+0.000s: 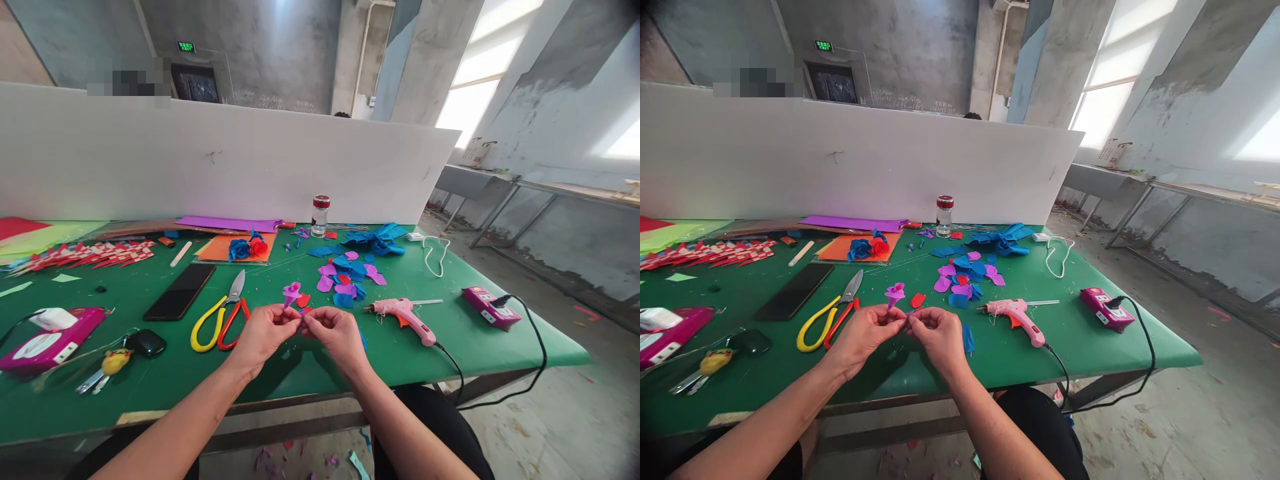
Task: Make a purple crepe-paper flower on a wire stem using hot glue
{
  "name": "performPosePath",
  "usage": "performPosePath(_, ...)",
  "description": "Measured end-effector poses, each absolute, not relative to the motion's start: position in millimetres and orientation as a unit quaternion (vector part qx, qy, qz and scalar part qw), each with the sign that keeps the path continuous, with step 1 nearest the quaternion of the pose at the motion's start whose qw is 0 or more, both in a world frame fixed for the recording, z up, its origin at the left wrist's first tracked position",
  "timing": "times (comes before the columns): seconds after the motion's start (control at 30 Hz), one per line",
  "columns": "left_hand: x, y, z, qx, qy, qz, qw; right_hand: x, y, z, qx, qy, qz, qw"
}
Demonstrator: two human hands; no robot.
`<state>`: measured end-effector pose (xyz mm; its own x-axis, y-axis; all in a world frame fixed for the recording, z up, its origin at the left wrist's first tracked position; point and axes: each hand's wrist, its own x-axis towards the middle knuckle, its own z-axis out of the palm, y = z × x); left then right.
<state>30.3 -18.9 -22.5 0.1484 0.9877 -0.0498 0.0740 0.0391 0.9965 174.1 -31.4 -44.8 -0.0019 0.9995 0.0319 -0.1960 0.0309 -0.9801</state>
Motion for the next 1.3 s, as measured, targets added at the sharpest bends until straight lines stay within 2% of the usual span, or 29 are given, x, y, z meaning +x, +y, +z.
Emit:
performPosePath(0.23,26.7,-16.7,-25.4,0.496,0.474,0.435,0.583,174.6,-31.6,-43.7,-0.42,-0.435,0.572,0.555)
performPosePath(0.6,26.9,-16.7,-26.5,0.495,0.472,0.452,0.573,173.0,-34.1,-44.4,-0.445,-0.475,0.55,0.523)
performPosePath(1.07,25.7,-18.1,-22.7,0.521,0.471,0.433,0.566,175.1,-33.4,-42.1,-0.442,-0.445,0.561,0.541)
performPosePath(1.3,28.5,-19.1,-16.8,0.532,0.489,0.432,0.541,177.2,-32.1,-48.1,-0.427,-0.496,0.537,0.533)
